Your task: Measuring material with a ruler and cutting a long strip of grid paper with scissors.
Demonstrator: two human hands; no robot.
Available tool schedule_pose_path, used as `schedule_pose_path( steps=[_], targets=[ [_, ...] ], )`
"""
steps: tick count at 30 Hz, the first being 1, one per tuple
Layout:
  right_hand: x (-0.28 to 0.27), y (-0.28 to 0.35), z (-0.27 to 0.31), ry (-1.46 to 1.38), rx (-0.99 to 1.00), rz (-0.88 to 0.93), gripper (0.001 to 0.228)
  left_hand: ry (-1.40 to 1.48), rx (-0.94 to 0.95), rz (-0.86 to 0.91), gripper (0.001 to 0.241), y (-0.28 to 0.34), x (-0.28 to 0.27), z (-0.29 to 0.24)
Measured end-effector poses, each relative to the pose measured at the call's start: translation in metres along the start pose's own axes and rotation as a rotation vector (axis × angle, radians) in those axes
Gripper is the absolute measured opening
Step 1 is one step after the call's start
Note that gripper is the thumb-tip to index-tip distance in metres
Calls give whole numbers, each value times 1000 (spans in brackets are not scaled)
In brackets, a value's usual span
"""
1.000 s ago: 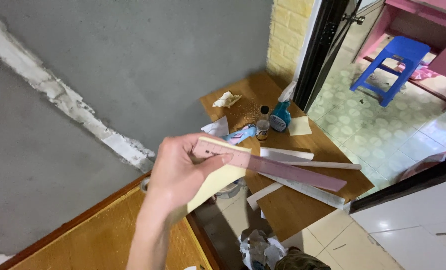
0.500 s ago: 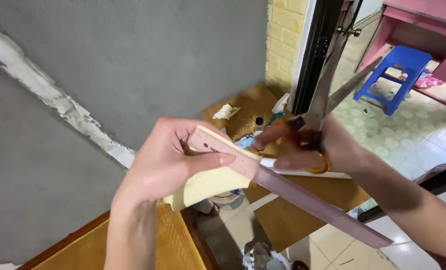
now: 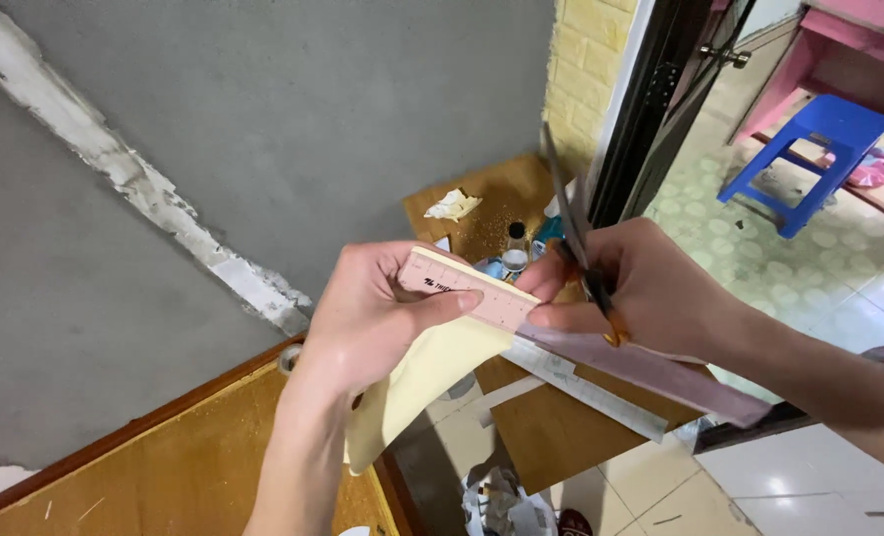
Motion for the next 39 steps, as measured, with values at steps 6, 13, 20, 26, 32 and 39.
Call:
schedule_pose_path(
  steps=[6, 13, 20, 26, 32, 39],
  targets=[
    [-6, -4, -1, 45, 141, 11, 11, -24, -15, -48, 10, -10, 11, 4],
    [-36, -13, -4, 182, -443, 319, 20, 7, 114, 129, 16, -5, 29, -20],
    [-67, -6, 77, 334, -195, 259, 38, 47, 258, 0, 21, 34, 22, -66],
    [-76, -10, 91, 615, 90, 178, 21, 249, 392, -30, 24, 34, 16, -58],
    [-68, -31, 107, 894, -160, 273, 39, 293, 261, -308, 25, 33, 0, -36],
    [-58, -45, 129, 877, -175, 343, 36, 421, 291, -470, 22, 42, -9, -21]
  ],
)
Point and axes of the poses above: each hand's wrist, its own y-axis away from the middle knuckle, its own x-axis out of the palm, z = x × y, the point moved 8 cm from there along -y, towards the middle knuckle, and after that the axes turned 13 degrees about -x, right-handed, at the moved point
